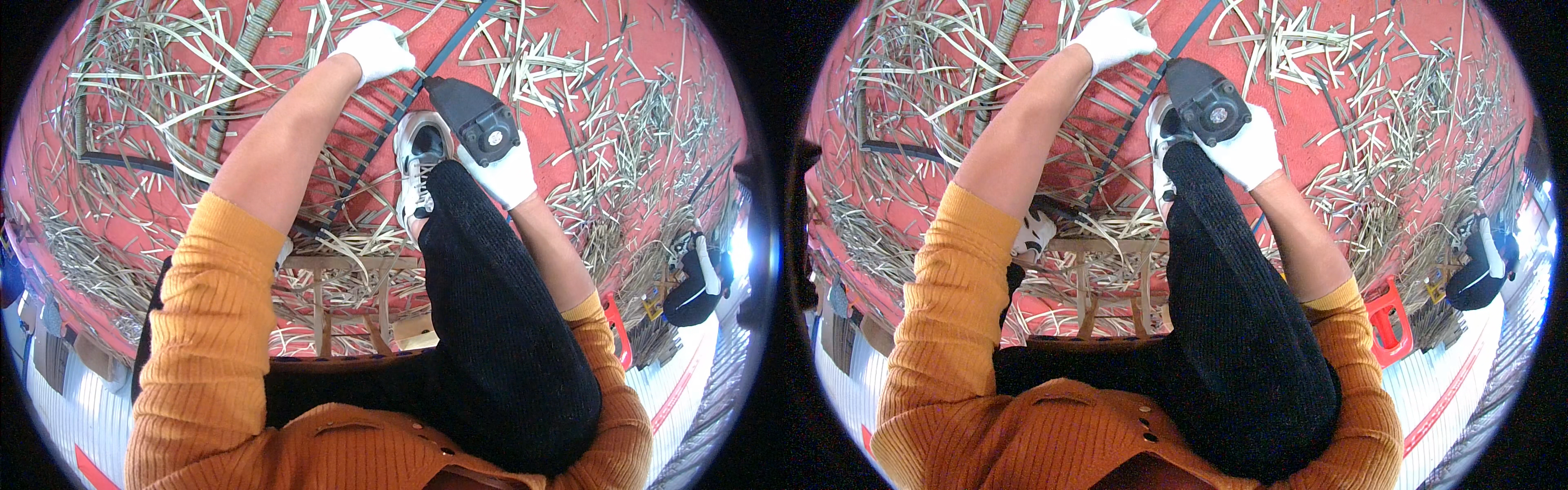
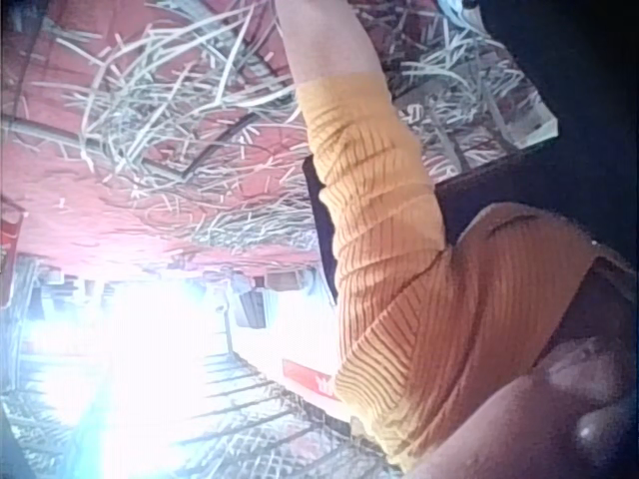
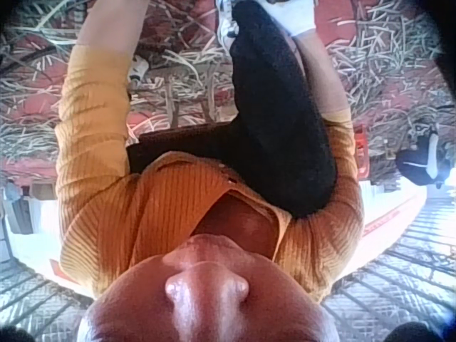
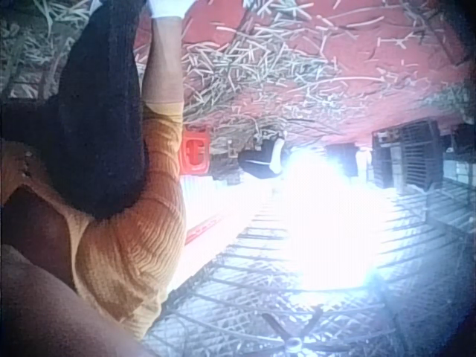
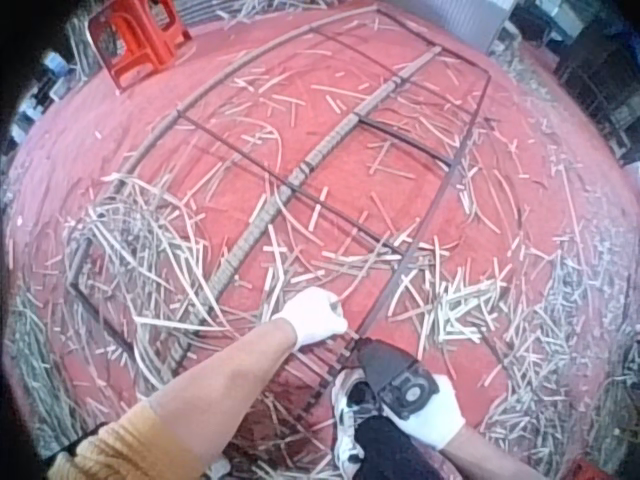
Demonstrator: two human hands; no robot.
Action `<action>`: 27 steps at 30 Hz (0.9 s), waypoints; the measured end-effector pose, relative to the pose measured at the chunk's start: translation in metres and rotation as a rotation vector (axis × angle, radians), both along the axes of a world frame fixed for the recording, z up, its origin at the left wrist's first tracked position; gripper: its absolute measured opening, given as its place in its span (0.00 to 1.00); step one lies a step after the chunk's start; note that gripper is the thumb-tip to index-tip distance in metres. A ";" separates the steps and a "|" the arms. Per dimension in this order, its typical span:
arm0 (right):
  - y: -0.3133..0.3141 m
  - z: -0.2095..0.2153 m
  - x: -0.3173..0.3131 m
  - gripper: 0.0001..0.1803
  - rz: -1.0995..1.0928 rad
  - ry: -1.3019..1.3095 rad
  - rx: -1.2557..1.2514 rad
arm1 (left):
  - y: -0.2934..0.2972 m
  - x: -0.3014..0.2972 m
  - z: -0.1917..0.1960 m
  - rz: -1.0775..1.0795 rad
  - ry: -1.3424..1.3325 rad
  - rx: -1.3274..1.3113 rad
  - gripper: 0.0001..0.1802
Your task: The person sits on a low stool and uses a handheld staple gun to attach palm fibers to a metal frame. They repeatedly pick up fibers, align them along the frame, and secure them with staples.
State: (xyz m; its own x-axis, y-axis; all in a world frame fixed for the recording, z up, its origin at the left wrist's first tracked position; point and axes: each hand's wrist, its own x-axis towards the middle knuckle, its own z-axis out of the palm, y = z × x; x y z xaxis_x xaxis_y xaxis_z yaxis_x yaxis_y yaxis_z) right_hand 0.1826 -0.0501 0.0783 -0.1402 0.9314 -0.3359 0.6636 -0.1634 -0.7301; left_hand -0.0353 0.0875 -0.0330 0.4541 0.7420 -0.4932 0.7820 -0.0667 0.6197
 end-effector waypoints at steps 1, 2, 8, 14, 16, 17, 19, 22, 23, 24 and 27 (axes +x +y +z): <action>0.000 0.000 0.000 0.13 -0.001 0.001 -0.002 | 0.000 -0.001 -0.001 -0.003 -0.004 -0.008 0.24; 0.001 0.000 -0.001 0.14 0.003 -0.011 -0.005 | 0.000 -0.001 -0.002 -0.007 -0.008 -0.016 0.23; 0.009 0.004 0.001 0.15 0.140 -0.178 0.006 | -0.003 -0.011 0.004 0.068 -0.196 -0.114 0.21; -0.017 0.008 0.014 0.11 -0.433 0.223 -0.253 | -0.010 -0.051 0.036 0.119 -0.239 -0.188 0.23; -0.029 0.009 0.031 0.08 -0.562 0.176 -0.393 | -0.011 -0.061 0.049 0.287 -0.266 -0.152 0.24; -0.036 0.005 0.034 0.08 -0.644 0.191 -0.321 | -0.014 -0.066 0.055 0.362 -0.288 -0.132 0.24; -0.049 -0.002 0.049 0.09 -0.703 0.073 -0.298 | -0.015 -0.076 0.065 0.396 -0.320 -0.109 0.26; -0.069 -0.015 0.070 0.12 -0.684 -0.153 -0.244 | -0.026 -0.087 0.071 0.453 -0.476 -0.169 0.30; -0.077 -0.020 0.073 0.12 -0.662 -0.202 -0.189 | -0.026 -0.093 0.072 0.486 -0.432 -0.186 0.29; -0.083 -0.026 0.076 0.13 -0.631 -0.240 -0.200 | -0.027 -0.098 0.074 0.497 -0.400 -0.196 0.28; -0.096 -0.041 0.071 0.24 -0.558 -0.367 -0.247 | -0.025 -0.108 0.080 0.637 -0.445 -0.106 0.22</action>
